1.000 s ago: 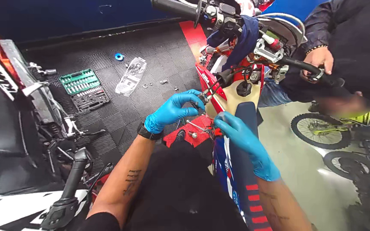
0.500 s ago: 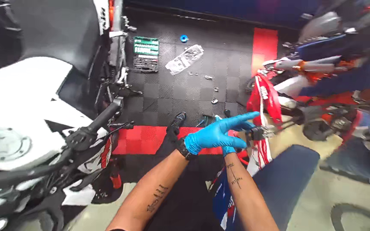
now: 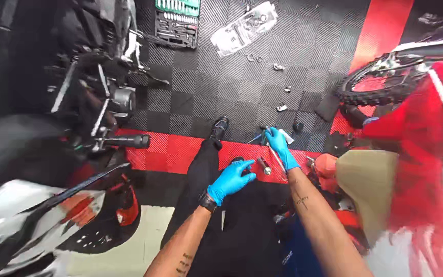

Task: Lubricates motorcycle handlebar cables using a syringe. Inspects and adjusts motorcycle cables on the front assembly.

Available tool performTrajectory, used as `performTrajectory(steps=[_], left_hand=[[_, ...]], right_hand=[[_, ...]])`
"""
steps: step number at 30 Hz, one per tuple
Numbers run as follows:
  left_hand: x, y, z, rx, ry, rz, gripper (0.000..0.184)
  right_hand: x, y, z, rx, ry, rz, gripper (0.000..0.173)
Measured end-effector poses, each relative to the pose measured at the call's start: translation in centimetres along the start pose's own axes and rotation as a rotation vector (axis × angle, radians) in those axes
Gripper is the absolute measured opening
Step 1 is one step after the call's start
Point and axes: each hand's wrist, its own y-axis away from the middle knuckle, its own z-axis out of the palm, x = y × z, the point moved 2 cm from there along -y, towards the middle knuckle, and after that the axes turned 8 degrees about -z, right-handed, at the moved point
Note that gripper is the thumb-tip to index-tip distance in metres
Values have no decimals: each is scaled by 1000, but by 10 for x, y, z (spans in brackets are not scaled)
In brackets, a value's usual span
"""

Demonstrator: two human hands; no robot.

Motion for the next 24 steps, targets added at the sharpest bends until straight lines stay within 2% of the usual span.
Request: performTrajectory(steps=[3, 6, 9, 10, 12, 13, 14, 16, 18, 20, 22, 23, 24], left_hand=[[-41, -45, 11, -79, -235, -28, 54], [-71, -70, 8, -177, -345, -98, 55], [-75, -79, 1, -150, -411, -74, 53], [-73, -80, 0, -135, -402, -44, 52], [-73, -80, -1, -131, -384, -24, 52], [-71, -79, -1, -129, -383, -30, 52], [-69, -81, -3, -124, -369, -39, 51], [-63, -87, -8, -82, -262, -38, 46], [-59, -88, -11, -21, -30, -45, 38], [-50, -77, -15, 85, 230, -56, 34], [-27, -52, -17, 208, 385, -50, 35], [-9, -36, -19, 251, 421, -41, 35], [12, -20, -21, 286, 434, -26, 36]], right_hand=[[40, -69, 48, -167, 288, -83, 43], [105, -144, 93, -128, 454, -181, 38], [154, -208, 107, -83, 501, -141, 36], [166, -221, 109, -55, 498, -120, 42], [174, -229, 119, 14, 474, -70, 75], [169, -221, 126, 41, 453, -36, 87], [158, -208, 131, 49, 430, -9, 89], [128, -167, 149, -11, 380, 38, 78], [87, -108, 174, -109, 265, 75, 66], [34, -37, 185, -130, 45, 107, 56], [-23, 48, 175, -16, -331, 135, 40], [-52, 83, 165, 0, -406, 143, 36], [-78, 112, 151, -49, -373, 107, 37]])
